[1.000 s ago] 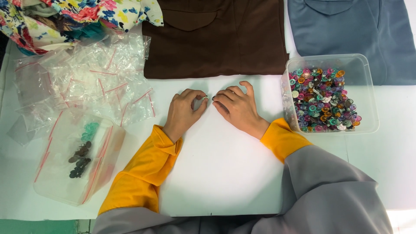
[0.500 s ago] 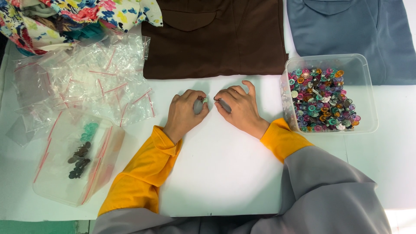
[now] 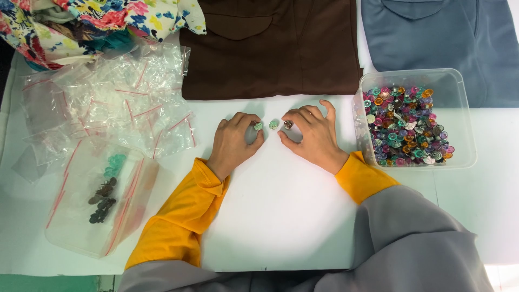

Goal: Sorting different colored buttons and placing them into small plastic zip-lock bags.

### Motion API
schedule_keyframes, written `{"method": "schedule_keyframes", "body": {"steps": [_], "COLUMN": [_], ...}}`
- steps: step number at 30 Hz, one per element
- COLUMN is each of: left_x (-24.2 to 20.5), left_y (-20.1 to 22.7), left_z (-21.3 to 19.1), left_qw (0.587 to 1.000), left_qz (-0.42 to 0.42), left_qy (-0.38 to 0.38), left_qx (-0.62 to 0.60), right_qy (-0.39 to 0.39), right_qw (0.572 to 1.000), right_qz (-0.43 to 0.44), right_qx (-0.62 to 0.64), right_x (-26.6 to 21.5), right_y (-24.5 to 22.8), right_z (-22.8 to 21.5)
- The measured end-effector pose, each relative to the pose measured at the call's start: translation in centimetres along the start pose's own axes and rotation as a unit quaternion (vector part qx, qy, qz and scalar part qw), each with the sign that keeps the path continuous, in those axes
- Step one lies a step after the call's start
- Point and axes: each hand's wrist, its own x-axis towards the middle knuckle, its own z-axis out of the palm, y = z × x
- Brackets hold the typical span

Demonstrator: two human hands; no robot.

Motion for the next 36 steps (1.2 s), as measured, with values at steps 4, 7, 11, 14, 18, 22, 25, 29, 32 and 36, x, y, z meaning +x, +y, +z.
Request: {"method": "schedule_keyframes", "body": {"steps": [4,7,11,14,18,22,25,29,32,36], "left_x": [-0.1,0.0,-0.1,-0.1,0.0,0.0,0.0,0.0,0.0,0.0], "left_y": [-0.2,-0.3,-0.3,-0.3,-0.2,0.0,0.0,-0.1,0.0,0.0], "left_z": [0.2,0.4,0.4,0.4,0.2,-0.1,-0.2,0.0,0.0,0.0], "left_qw": [1.0,1.0,1.0,1.0,1.0,1.0,1.0,1.0,0.999,0.999], "left_qz": [-0.002,0.005,0.004,0.006,0.01,0.007,0.008,0.004,0.001,0.0], "left_qy": [0.001,0.001,0.006,0.003,-0.002,-0.01,-0.007,-0.014,-0.014,-0.018], "left_qx": [0.005,0.01,0.016,0.019,0.024,0.025,0.025,0.024,0.029,0.03], "right_qy": [0.005,0.005,0.008,0.012,0.016,0.009,0.005,0.012,0.01,0.01], "right_qw": [1.0,0.999,1.0,0.999,0.999,0.998,0.997,0.995,0.995,0.996], "right_qz": [-0.005,-0.004,-0.001,0.004,0.023,0.037,0.047,0.055,0.058,0.059], "right_qx": [-0.014,-0.035,-0.03,-0.031,-0.033,-0.054,-0.068,-0.08,-0.079,-0.073], "right_x": [-0.3,-0.5,-0.4,-0.4,-0.6,-1.7,-2.6,-3.2,-3.1,-2.7], "right_y": [0.2,0.7,0.5,0.4,0.3,0.9,1.4,2.1,2.0,1.6], "right_z": [0.2,0.3,0.1,-0.2,-1.0,-1.6,-1.7,-1.5,-1.7,-2.2]}}
